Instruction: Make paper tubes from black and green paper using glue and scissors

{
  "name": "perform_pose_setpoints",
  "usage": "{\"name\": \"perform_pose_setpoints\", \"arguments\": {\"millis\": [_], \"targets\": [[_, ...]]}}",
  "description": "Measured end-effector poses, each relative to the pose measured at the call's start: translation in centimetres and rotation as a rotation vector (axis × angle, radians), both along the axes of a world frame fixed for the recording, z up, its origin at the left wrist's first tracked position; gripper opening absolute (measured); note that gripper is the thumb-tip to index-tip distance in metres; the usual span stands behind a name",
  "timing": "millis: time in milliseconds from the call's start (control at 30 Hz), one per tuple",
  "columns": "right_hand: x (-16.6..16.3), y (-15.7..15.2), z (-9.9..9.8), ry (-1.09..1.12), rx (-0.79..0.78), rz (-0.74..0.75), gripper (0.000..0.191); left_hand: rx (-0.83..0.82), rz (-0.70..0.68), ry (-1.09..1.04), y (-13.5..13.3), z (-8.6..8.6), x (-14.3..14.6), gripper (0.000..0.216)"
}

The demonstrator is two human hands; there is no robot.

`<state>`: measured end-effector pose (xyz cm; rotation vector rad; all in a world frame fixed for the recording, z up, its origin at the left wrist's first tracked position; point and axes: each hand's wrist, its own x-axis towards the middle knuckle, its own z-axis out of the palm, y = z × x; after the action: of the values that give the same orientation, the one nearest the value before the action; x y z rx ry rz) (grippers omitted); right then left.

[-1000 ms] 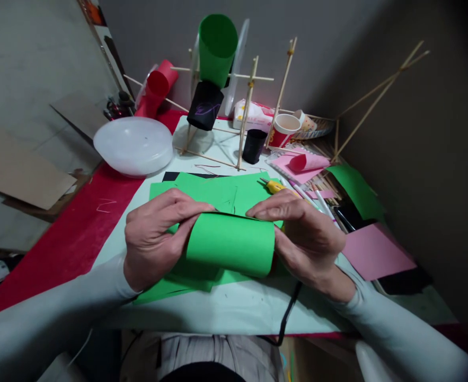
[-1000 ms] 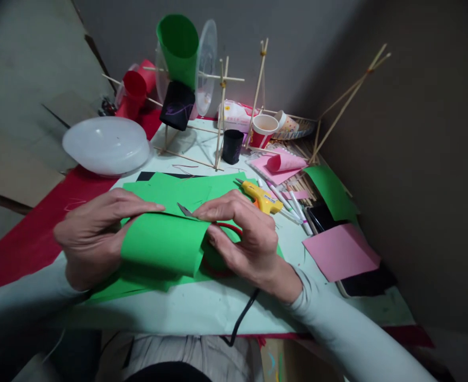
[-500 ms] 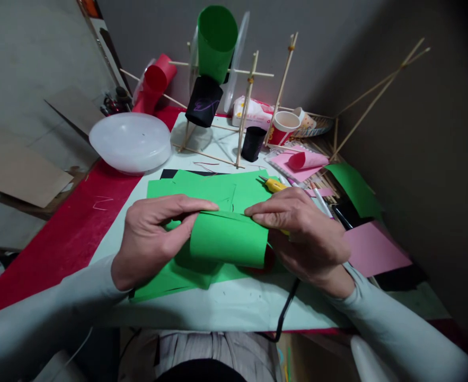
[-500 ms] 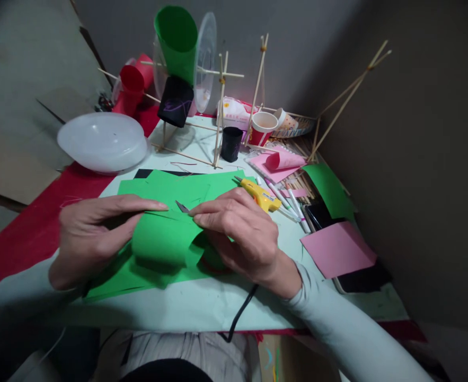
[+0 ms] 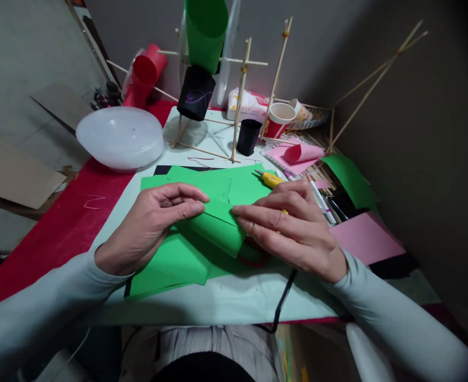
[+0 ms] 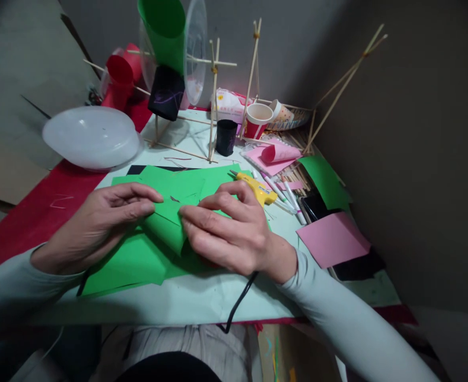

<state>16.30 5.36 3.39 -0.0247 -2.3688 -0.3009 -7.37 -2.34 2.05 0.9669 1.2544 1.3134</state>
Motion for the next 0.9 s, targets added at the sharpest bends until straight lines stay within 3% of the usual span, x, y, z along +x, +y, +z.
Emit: {"name": "perform_pose_setpoints", "arguments": {"millis": [267,533,733,900], "targets": [[-0.3,0.1,-0.2,-0.022,-0.014,0.04,0.012,-0.171,-0.012,-0.259,0.3,0.2,-0.4,0.032],[-1.6,1.6,-2.4,0.257,-0.319,0.051,0.013,-0.231,0.077,-0.346,0.6,0.3,-0.3,0.041],[-1.3,2.1,-2.1,0.332,-0.434,-0.031,0.023,-0.204,0.139,-0.36,0.9,0.4,-0.4,0.043],[-1.0,2.6,-2.0,0.406,-0.57,-0.125,0.016,-0.175,0.194,-0.387,1.2,0.0,-0.7,0.039]]}}
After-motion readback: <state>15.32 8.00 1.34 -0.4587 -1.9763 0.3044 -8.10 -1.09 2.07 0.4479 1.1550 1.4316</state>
